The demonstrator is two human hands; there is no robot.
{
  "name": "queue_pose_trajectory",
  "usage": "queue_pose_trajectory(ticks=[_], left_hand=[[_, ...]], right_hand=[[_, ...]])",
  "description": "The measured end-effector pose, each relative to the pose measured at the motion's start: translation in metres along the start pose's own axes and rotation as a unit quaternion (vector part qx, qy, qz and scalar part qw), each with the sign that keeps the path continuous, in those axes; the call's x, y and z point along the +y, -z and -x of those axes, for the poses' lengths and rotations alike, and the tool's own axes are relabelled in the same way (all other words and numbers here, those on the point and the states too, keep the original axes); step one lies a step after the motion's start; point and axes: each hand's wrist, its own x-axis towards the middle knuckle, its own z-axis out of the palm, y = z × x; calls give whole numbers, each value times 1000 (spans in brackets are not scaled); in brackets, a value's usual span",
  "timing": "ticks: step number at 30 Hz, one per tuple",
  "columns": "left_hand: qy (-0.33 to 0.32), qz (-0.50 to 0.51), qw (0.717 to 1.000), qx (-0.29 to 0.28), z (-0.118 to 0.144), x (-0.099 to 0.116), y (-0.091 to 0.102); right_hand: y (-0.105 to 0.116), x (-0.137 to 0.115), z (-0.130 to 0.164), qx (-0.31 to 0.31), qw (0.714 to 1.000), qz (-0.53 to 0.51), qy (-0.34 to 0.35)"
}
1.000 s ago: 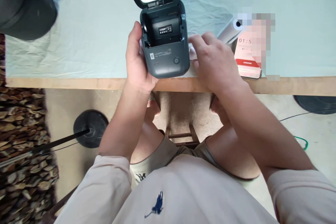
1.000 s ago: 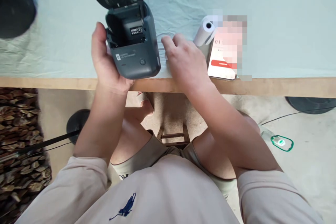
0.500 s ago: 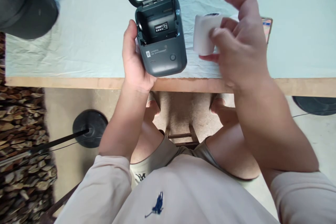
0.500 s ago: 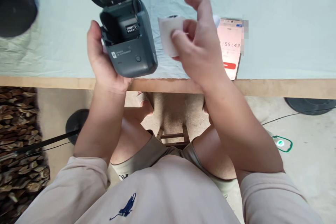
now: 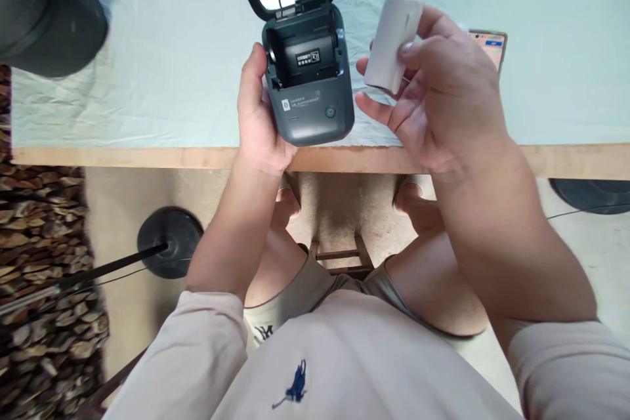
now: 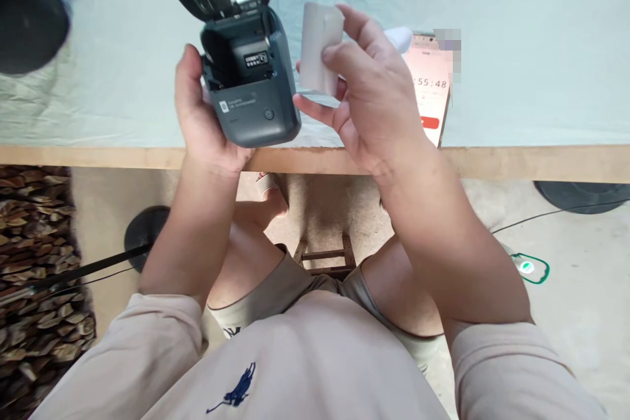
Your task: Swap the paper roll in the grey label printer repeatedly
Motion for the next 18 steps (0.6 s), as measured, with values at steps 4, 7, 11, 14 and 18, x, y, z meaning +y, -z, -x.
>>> queue_pose_trajectory(ticks=[4,7,11,14,18], left_hand=[[21,-23,1000,2,0,-2,2],[26,-25,999,-16,0,-3,0],[37,-23,998,-47,4,-5,-7],[30,-25,998,-52,7,-9,-13],[-7,-20,998,-58,9,-14,-19]], right_hand=[[0,-1,1,-12,999,26,37],[-3,-4,8,-18,981,103,164],[-7,-7,17,1,846,394,358],[-9,-6,20,35,763,562,318],[-9,-4,18,74,661,697,270]])
